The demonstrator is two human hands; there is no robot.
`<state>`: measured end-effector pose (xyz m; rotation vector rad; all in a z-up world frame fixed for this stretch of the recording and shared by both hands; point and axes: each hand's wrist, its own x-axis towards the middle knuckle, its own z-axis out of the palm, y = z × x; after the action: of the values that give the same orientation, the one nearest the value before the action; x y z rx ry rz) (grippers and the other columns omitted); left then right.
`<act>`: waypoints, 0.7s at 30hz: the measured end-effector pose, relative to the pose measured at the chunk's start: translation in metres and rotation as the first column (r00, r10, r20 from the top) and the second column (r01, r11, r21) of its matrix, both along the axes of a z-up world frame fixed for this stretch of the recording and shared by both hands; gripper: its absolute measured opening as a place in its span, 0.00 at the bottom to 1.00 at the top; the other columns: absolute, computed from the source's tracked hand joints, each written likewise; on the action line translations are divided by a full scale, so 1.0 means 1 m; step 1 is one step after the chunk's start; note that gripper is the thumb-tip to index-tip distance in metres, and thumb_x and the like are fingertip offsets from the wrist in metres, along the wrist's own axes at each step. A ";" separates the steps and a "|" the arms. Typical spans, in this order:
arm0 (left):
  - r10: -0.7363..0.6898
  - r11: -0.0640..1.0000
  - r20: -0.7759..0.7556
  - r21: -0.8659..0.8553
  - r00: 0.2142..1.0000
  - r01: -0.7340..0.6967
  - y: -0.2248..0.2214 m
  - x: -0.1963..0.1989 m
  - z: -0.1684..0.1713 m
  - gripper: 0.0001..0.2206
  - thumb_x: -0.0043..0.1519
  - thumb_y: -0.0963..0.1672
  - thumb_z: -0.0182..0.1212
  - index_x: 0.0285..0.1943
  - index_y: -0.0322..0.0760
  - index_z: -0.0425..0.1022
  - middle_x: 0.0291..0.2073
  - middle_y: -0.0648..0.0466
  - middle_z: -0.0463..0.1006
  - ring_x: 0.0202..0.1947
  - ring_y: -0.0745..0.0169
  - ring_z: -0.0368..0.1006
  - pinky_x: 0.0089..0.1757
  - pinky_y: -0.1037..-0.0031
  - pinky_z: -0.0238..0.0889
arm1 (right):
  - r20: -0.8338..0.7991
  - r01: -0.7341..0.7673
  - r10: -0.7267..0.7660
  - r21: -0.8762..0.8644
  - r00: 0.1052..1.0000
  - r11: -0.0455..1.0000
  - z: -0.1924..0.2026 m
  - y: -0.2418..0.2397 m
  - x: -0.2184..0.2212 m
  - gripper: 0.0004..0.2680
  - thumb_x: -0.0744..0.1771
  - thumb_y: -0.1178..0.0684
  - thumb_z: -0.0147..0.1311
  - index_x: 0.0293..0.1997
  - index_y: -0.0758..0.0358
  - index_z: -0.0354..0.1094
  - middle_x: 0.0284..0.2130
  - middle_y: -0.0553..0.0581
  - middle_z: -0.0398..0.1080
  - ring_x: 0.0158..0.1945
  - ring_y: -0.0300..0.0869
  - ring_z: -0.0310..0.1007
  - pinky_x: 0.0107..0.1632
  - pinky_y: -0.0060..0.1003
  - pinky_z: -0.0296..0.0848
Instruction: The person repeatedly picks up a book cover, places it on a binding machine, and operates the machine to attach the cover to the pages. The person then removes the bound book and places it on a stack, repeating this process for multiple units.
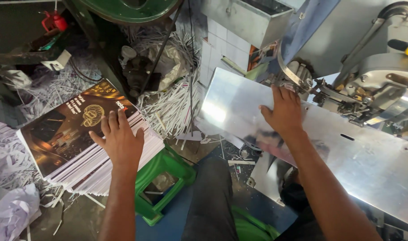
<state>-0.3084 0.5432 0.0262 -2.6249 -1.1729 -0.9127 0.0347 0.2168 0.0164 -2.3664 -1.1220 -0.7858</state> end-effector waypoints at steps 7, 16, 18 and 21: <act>0.037 0.998 -0.005 0.059 0.999 -0.037 0.008 -0.006 -0.026 0.28 0.62 0.47 0.64 0.73 0.39 0.68 0.69 0.47 0.68 0.72 0.44 0.57 0.64 0.34 0.39 | -0.022 0.006 -0.006 0.005 1.000 1.000 -0.002 0.002 -0.001 0.28 0.62 0.43 0.64 0.67 0.67 0.64 0.57 0.65 0.67 0.63 0.59 0.63 0.68 0.55 0.57; -0.042 0.995 0.157 0.094 0.987 0.028 -0.006 -0.017 -0.023 0.14 0.70 0.41 0.57 0.63 0.43 0.77 0.63 0.56 0.76 0.66 0.51 0.64 0.66 0.37 0.41 | -0.227 0.211 -0.226 -0.085 0.947 0.974 0.001 0.042 0.003 0.27 0.61 0.43 0.63 0.63 0.71 0.66 0.58 0.74 0.65 0.64 0.67 0.58 0.69 0.61 0.51; -0.053 0.994 0.155 0.105 0.987 0.036 -0.012 -0.022 -0.020 0.14 0.69 0.41 0.57 0.63 0.43 0.78 0.62 0.56 0.76 0.66 0.52 0.64 0.66 0.36 0.40 | -0.165 0.110 -0.112 -0.021 0.980 0.994 -0.003 0.059 -0.007 0.26 0.61 0.43 0.65 0.61 0.71 0.68 0.59 0.76 0.64 0.65 0.66 0.59 0.68 0.59 0.52; -0.041 0.991 0.146 0.129 0.988 0.022 -0.024 -0.030 -0.016 0.15 0.67 0.41 0.59 0.62 0.45 0.79 0.61 0.56 0.76 0.66 0.52 0.63 0.66 0.35 0.38 | -0.287 -0.060 0.084 0.091 0.954 0.994 -0.007 0.094 -0.032 0.25 0.61 0.44 0.66 0.60 0.70 0.69 0.61 0.77 0.64 0.60 0.61 0.66 0.67 0.53 0.57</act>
<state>-0.3380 0.5188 0.0100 -2.5185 -1.0681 -1.1661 0.0028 0.3103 0.0094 -2.2674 -1.0252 -0.4301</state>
